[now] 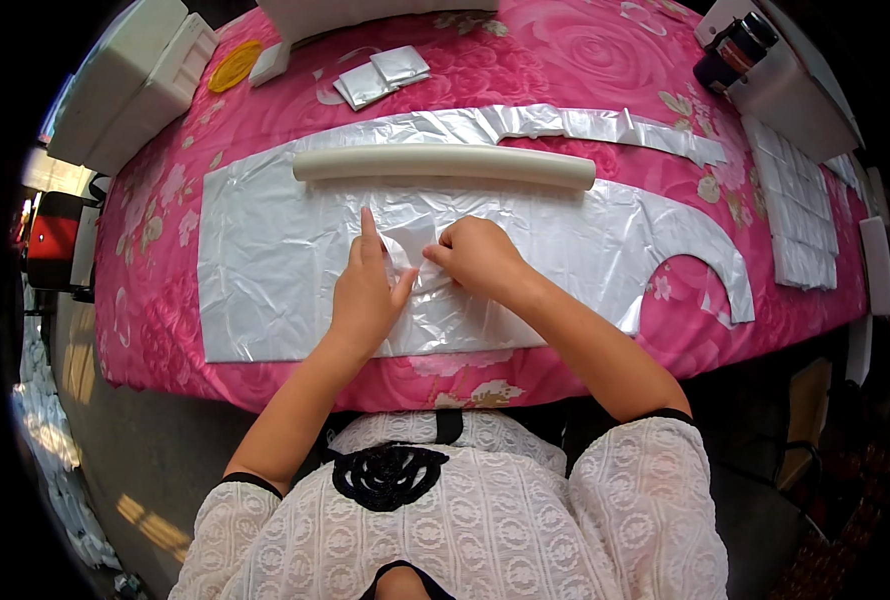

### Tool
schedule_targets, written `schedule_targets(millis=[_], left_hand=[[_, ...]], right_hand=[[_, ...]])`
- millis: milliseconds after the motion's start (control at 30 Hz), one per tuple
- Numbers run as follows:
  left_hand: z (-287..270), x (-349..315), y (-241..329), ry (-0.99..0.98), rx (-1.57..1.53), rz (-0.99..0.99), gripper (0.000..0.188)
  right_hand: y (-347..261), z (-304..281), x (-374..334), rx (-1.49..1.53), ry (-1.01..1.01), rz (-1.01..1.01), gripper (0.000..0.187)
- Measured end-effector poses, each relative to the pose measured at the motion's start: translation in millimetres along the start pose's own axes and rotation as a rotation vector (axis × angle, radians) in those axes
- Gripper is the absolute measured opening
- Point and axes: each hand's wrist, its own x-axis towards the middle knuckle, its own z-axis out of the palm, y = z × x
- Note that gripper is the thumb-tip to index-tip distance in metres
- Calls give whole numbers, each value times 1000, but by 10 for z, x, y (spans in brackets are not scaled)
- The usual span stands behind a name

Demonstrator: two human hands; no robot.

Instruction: The person wraps small rectangular items in clear plastic film. They unroll a sheet of film, place an item on it, fold the film around the item to create a packet, and set the wrapped item aside. This process is repeated multiple times on a pink floral tablecloth.

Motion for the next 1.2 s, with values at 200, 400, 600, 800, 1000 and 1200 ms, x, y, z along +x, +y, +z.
schedule_targets(millis=[200,400,600,800,1000,1200], left_hand=[[69,-81,-82,189,169,300,71],[199,-39,-76,54,220,440,77],[348,92,-70,-38,228,334,90],[329,85,-65,-75,283,323,92],[266,-134,-18,-121,252,382,97],[99,-723,-37,-259,207,509,98]], right_hand=[[38,36,15,-5,28,-19,33],[37,57,19,-11,66,-42,34],[92,111,22,-74,157,-84,33],[90,258,-147,-229,411,-237,32],[306,284,-207,-298,498,-572,55],[427,261,-490,-195,315,-644,54]])
